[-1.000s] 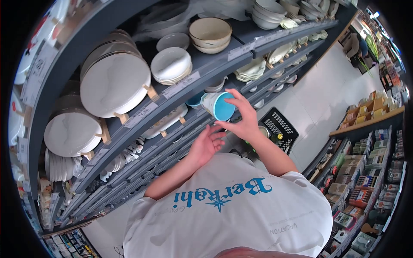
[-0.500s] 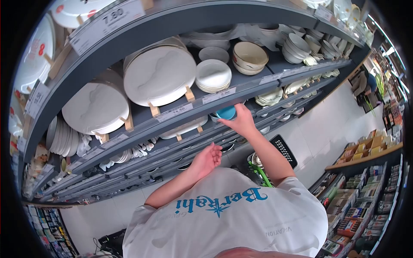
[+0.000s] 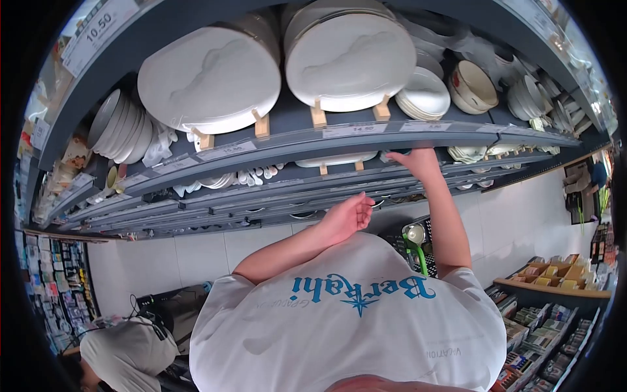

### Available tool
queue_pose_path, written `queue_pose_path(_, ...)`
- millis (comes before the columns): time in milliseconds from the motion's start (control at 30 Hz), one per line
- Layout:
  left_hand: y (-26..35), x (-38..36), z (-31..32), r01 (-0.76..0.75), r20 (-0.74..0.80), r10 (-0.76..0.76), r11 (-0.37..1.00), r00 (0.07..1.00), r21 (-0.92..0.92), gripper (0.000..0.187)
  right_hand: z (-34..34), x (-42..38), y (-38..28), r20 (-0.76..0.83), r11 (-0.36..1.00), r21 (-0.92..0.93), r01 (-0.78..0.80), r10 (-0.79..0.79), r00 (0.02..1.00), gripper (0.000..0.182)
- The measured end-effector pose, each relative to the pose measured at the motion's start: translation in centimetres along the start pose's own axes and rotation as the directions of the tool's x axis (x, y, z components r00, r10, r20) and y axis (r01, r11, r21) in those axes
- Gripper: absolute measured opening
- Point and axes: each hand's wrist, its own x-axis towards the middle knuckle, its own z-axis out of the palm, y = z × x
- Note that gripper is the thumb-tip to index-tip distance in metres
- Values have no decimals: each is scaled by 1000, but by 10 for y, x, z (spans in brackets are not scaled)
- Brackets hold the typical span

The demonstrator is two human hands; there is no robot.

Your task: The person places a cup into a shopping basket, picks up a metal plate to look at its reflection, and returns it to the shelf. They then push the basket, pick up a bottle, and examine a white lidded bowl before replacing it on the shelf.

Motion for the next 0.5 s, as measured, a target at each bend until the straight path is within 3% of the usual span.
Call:
queue_pose_path(133,6,-7,-17,-14,10,15,998,1000,-61,28,7,-3,-5,-11,987,147,-59,61,998,56)
queue_pose_path(233,13,-14,-28,-6,28,8,997,1000,-81,28,11,-5,-8,-58,992,123,-19,26,998,43)
queue_pose_path(333,20,-23,-35,-4,15,5,997,1000,-78,26,0,-6,-29,40,979,102,-174,171,984,38)
queue_pose_path(467,35,-32,-43,17,-11,-18,998,1000,-57,25,15,-13,-10,-58,975,182,-130,143,988,37)
queue_pose_path(500,37,-33,-44,33,-8,-33,998,999,-48,25,16,-18,-8,-115,985,109,-136,148,982,37)
